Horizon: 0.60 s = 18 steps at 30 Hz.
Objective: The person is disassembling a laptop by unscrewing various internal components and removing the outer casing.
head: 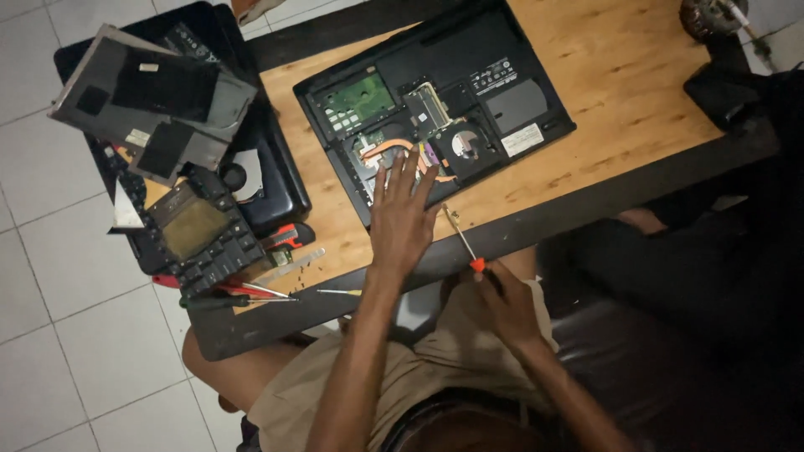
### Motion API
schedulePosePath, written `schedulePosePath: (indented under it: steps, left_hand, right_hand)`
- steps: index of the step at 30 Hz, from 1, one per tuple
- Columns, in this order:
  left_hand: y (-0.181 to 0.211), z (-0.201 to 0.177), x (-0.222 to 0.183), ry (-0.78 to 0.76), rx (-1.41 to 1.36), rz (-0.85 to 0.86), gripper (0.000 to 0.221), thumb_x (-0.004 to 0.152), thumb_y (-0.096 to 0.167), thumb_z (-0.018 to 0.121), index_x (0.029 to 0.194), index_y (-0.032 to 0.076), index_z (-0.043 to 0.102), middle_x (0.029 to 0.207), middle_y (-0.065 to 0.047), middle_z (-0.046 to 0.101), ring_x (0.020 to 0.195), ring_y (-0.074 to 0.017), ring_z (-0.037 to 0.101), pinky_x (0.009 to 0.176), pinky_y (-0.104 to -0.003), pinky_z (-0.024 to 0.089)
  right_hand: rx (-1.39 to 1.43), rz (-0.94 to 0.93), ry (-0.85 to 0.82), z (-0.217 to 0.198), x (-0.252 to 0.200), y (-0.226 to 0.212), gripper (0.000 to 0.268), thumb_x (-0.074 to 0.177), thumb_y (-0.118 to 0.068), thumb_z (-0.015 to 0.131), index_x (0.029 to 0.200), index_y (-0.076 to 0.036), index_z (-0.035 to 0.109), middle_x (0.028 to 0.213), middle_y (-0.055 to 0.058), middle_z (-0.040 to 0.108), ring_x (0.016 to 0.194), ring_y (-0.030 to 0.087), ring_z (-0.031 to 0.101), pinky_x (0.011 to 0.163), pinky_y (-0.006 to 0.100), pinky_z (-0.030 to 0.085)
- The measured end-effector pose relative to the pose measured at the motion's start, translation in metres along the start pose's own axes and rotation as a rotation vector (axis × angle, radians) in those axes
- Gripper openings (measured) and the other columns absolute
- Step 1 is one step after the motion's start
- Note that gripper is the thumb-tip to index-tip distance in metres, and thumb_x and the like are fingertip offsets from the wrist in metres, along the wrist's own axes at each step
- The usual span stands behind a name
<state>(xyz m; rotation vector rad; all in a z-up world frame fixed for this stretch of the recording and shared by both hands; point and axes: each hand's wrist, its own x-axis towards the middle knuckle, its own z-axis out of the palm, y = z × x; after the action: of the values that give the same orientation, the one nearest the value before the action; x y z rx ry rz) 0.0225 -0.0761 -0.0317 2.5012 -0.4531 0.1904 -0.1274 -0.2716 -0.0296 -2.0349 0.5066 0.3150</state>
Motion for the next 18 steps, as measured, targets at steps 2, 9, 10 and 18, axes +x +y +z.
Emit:
schedulePosePath:
  steps: [2, 9, 10, 18]
  left_hand:
    - [-0.003, 0.006, 0.002, 0.018, 0.002, -0.003, 0.065, 0.099, 0.025, 0.089, 0.159, 0.015, 0.065, 0.178, -0.018, 0.047, 0.168, -0.0407, 0.039, 0.141, -0.062, 0.017]
    - [-0.001, 0.006, 0.001, 0.048, 0.005, -0.03, 0.066, 0.097, 0.028, 0.092, 0.157, 0.017, 0.068, 0.176, -0.015, 0.052, 0.166, -0.0385, 0.044, 0.141, -0.06, 0.02]
    - [-0.001, 0.008, 0.0, 0.047, 0.005, -0.029, 0.066, 0.097, 0.028, 0.092, 0.157, 0.017, 0.068, 0.176, -0.015, 0.052, 0.166, -0.0385, 0.044, 0.141, -0.06, 0.02]
    - [-0.008, 0.014, 0.0, 0.032, 0.043, -0.012, 0.066, 0.097, 0.031, 0.091, 0.158, 0.018, 0.068, 0.178, -0.015, 0.049, 0.166, -0.0397, 0.044, 0.14, -0.063, 0.023]
  right_hand:
    - [0.02, -0.014, -0.003, 0.001, 0.006, -0.002, 0.04, 0.112, -0.052, 0.067, 0.109, -0.012, 0.076, 0.088, 0.016, 0.075, 0.086, 0.029, 0.071, 0.085, 0.046, 0.054]
    - [0.082, 0.014, -0.093, 0.0, 0.011, 0.005, 0.043, 0.112, -0.05, 0.064, 0.101, -0.011, 0.075, 0.085, 0.01, 0.069, 0.079, 0.027, 0.066, 0.079, 0.045, 0.052]
    - [0.083, 0.015, -0.092, -0.001, 0.012, 0.005, 0.043, 0.112, -0.05, 0.064, 0.101, -0.011, 0.075, 0.085, 0.01, 0.069, 0.079, 0.027, 0.066, 0.079, 0.045, 0.052]
    - [1.043, 0.418, -0.377, -0.006, 0.025, 0.011, 0.037, 0.108, -0.036, 0.081, 0.081, -0.015, 0.067, 0.055, 0.008, 0.056, 0.031, 0.011, 0.042, 0.029, 0.021, 0.03]
